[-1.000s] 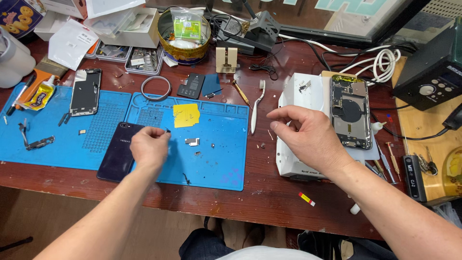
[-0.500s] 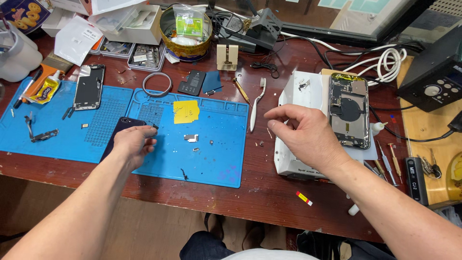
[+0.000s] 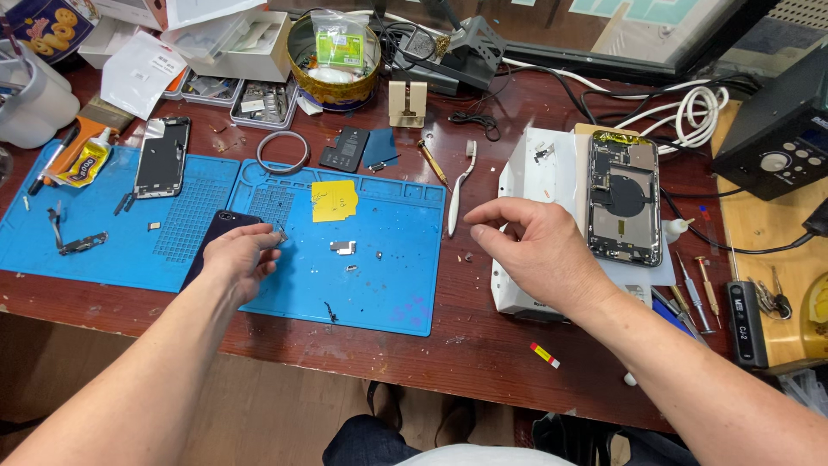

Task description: The person works on a disassembled smartphone, using a screwdriver to tighten screws on the internal frame and connecting ribbon cables to the motherboard. The person handles the phone chassis, internal components, and tools on a cluttered workbench.

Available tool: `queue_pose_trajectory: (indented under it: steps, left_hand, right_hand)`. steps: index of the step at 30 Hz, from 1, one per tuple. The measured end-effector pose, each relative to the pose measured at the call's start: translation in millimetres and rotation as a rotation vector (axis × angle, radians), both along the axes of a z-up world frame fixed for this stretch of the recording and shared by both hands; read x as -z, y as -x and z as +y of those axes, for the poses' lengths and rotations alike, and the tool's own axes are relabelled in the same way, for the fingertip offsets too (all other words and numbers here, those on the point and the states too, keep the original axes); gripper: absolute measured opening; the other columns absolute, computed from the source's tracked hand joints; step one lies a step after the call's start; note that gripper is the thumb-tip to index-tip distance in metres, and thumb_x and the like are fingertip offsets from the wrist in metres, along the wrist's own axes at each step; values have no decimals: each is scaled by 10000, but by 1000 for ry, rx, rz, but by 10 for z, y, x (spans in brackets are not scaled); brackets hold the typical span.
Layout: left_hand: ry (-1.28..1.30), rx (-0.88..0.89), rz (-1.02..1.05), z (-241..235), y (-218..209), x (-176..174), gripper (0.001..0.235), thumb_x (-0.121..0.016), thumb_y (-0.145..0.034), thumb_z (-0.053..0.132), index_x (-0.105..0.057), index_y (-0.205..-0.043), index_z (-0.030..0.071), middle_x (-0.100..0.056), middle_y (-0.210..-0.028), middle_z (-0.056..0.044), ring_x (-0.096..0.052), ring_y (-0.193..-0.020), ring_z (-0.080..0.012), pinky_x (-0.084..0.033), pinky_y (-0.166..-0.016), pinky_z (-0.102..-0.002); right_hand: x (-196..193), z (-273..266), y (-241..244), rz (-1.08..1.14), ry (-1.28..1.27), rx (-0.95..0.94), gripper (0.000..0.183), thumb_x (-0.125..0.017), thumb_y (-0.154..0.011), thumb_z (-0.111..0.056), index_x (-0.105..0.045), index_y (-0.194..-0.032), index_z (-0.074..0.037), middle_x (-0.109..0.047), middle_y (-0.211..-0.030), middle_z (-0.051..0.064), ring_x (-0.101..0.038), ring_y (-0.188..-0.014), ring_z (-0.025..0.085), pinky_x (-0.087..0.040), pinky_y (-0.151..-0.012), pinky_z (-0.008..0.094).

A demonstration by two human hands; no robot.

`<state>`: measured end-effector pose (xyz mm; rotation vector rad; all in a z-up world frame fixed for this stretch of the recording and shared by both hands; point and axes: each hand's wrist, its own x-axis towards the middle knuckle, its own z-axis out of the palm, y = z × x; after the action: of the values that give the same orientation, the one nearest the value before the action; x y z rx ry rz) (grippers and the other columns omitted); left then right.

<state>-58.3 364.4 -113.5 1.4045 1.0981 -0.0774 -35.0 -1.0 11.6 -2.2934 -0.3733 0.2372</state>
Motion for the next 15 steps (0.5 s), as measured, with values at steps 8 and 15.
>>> queue_pose_trajectory:
  steps: [8, 15]
  left_hand:
    - [134, -75, -47, -81, -52, -52, 264, -730, -900, 32, -693, -1160, 53, -696, -964, -58, -614, -769, -125, -509, -630, -242]
    - [411, 222, -268, -1182, -594, -500, 329, -702, -856, -30, -665, -1181, 4, -690, -1047, -120, -719, -868, -200, -603, -801, -325]
  right_hand:
    - [47, -98, -35, -14, 2, 22, 209, -726, -880, -191, -811, -1059, -124, -709, -673, 26, -583, -588, 67, -490, -554, 259]
    - [-26, -964, -409, -71, -227, 333, 187, -736, -895, -122, -782, -1067, -65, -722, -835, -25, -588, -670, 38, -475, -582, 217]
